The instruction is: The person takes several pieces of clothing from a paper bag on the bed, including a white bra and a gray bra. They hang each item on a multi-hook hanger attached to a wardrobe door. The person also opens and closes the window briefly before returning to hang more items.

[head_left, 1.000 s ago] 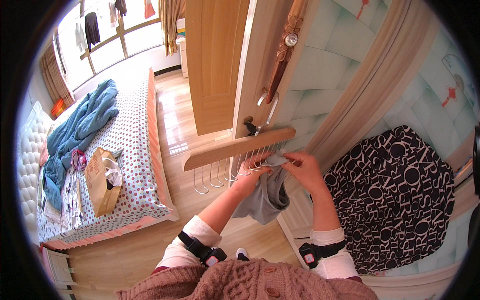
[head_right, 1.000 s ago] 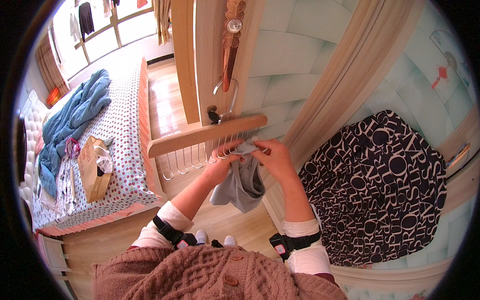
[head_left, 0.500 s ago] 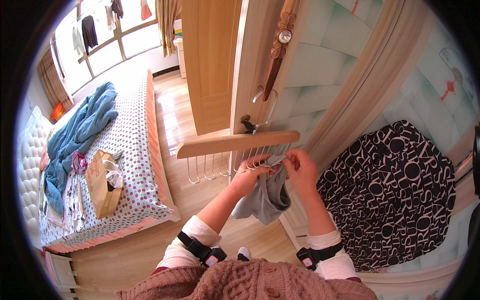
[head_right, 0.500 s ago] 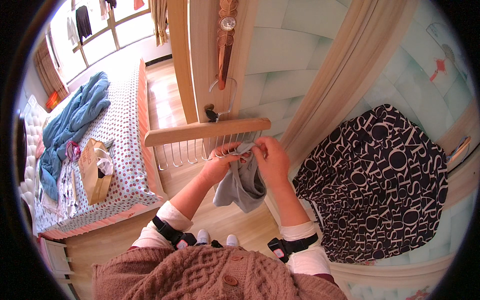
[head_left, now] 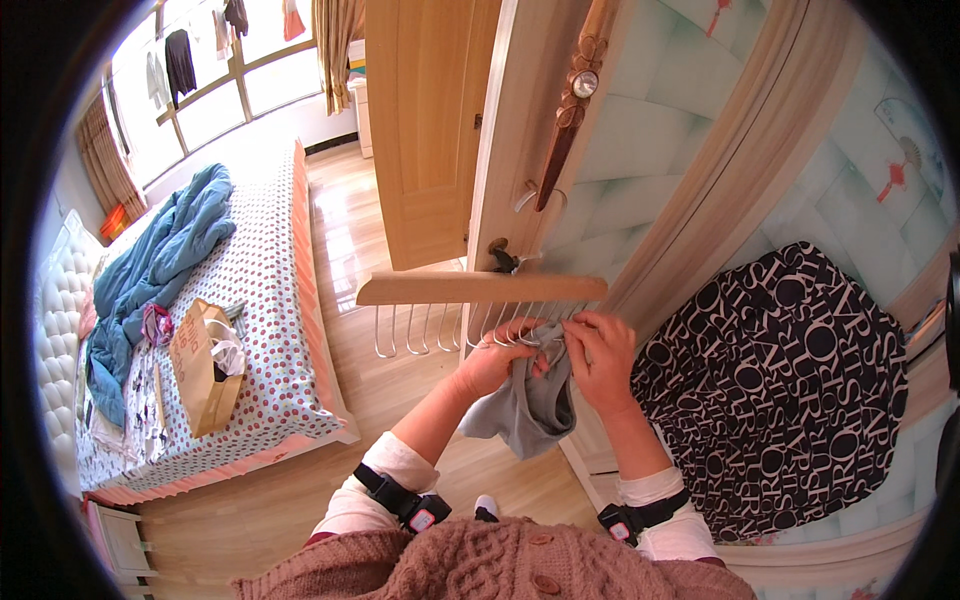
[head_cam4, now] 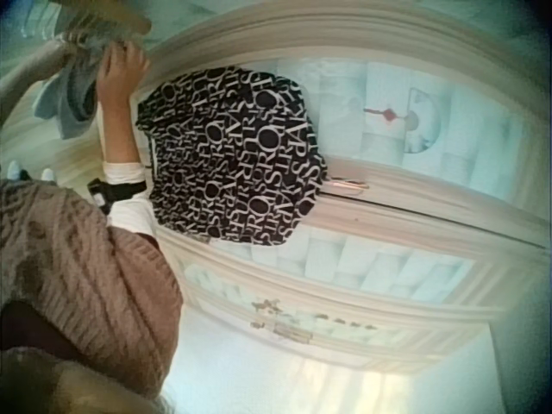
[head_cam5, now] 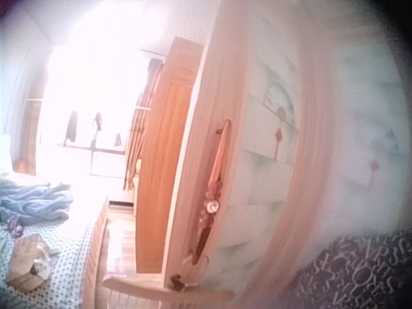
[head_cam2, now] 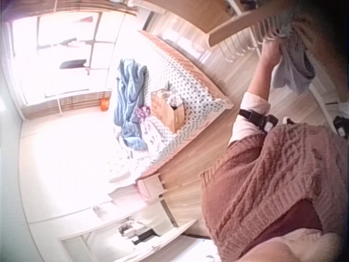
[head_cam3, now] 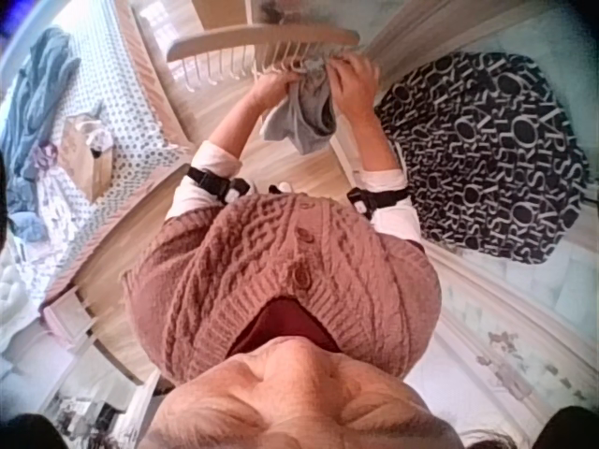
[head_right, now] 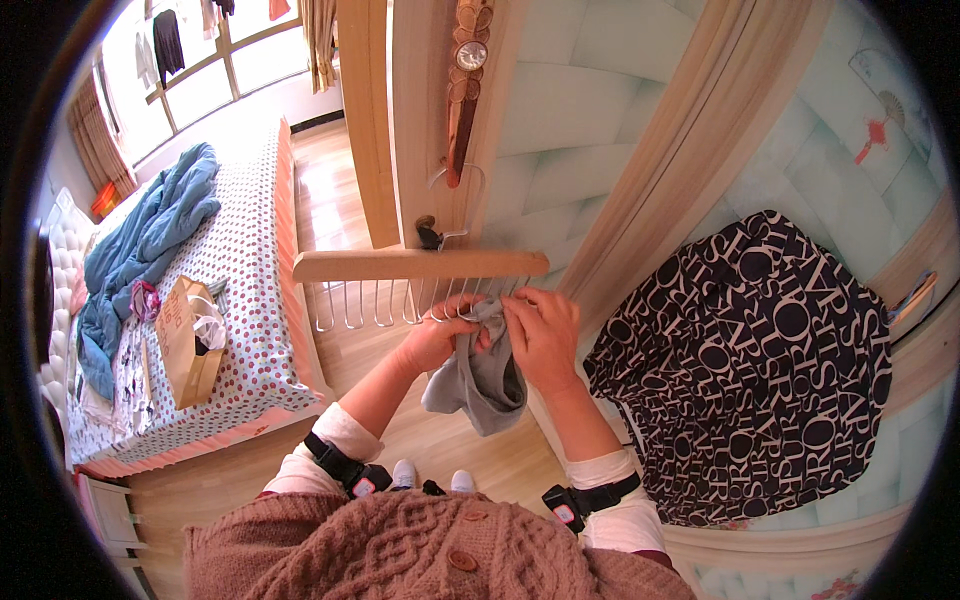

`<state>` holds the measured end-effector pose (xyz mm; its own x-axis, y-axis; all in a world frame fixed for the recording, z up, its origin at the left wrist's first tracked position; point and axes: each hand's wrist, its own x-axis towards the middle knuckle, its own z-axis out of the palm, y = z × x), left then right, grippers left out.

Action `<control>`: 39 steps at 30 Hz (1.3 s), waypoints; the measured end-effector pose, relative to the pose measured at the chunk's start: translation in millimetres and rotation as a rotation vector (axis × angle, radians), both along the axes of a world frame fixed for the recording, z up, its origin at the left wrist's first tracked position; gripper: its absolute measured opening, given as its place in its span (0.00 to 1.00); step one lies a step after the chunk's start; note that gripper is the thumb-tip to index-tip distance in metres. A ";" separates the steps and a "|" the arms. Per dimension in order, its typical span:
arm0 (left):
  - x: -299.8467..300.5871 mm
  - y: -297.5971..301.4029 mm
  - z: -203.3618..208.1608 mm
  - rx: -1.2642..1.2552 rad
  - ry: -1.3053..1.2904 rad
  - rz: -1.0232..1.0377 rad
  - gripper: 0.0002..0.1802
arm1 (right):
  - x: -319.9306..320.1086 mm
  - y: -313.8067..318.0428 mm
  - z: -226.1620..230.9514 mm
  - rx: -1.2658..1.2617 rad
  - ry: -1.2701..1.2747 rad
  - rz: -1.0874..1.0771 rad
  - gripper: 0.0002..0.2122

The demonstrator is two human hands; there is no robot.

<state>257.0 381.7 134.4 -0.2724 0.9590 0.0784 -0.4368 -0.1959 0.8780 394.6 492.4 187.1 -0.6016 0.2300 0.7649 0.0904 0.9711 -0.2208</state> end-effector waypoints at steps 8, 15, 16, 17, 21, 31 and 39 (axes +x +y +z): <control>2.6 -2.9 -0.1 -0.152 0.162 -0.067 0.20 | 3.5 4.8 -11.4 -0.070 -0.026 0.033 0.07; 13.2 13.1 -17.7 -0.123 0.788 0.166 0.29 | 5.1 8.2 -14.7 -0.124 -0.021 0.062 0.06; 12.3 15.1 -19.5 -0.180 0.823 0.181 0.28 | 4.8 8.1 -15.2 -0.124 -0.029 0.058 0.07; 11.8 16.3 -21.1 -0.236 0.857 0.195 0.27 | 4.5 7.8 -16.1 -0.135 -0.028 0.056 0.07; 10.2 14.0 -26.3 -0.281 0.971 0.223 0.26 | 4.3 8.8 -21.2 -0.202 -0.037 0.058 0.07; 9.7 16.9 -43.1 -0.257 1.004 0.139 0.14 | -7.8 20.5 -33.9 -1.206 0.164 0.397 0.08; 17.6 7.7 -31.2 -0.343 1.184 0.163 0.15 | -9.3 25.7 -20.8 -1.123 -0.017 0.282 0.13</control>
